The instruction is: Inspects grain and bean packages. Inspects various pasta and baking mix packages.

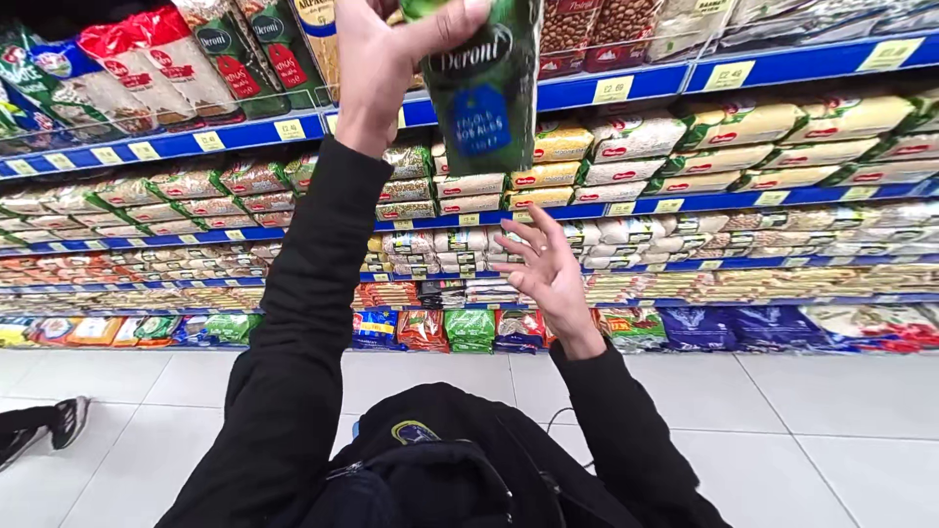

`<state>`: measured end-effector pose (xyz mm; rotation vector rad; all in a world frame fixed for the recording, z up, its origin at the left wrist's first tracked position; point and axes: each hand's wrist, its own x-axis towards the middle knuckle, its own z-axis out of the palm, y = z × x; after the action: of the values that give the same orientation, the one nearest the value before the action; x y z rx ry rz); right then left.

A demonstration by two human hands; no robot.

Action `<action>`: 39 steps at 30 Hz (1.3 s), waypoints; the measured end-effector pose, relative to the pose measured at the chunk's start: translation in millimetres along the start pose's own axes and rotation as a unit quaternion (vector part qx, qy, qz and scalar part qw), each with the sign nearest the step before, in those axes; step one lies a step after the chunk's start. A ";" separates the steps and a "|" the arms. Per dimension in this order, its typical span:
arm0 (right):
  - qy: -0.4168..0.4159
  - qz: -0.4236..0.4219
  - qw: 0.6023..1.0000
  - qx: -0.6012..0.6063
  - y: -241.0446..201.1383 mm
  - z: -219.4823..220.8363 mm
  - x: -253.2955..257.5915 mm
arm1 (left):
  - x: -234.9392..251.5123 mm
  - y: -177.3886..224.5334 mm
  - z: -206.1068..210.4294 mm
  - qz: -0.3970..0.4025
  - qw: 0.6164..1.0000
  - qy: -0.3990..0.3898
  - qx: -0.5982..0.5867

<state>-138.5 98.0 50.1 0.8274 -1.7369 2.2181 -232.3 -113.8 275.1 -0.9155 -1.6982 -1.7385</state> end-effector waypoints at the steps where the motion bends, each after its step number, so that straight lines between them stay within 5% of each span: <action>1: -0.005 -0.006 0.999 0.046 -0.7 1.9 1.4 | -19.5 1.4 6.6 -0.020 1.000 -0.010 -0.010; 4: -0.008 -0.015 0.984 0.179 4.1 10.4 -17.7 | -78.4 2.8 28.7 -0.086 0.996 -0.032 -0.021; 12: 0.080 0.066 0.977 0.187 9.7 12.0 -113.6 | -175.0 21.9 51.9 -0.226 0.969 -0.098 0.023; 19: 0.078 0.072 0.965 0.239 -2.8 6.9 -148.0 | -184.5 22.3 55.7 -0.282 0.949 -0.141 -0.024; 39: 0.050 0.073 0.967 0.239 -16.9 2.1 -148.6 | -184.0 12.5 66.2 -0.239 0.970 -0.043 -0.028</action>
<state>-7.6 127.0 -16.2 0.6724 -1.2661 2.7791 -101.1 -63.5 138.5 -0.6428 -2.0622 -2.0846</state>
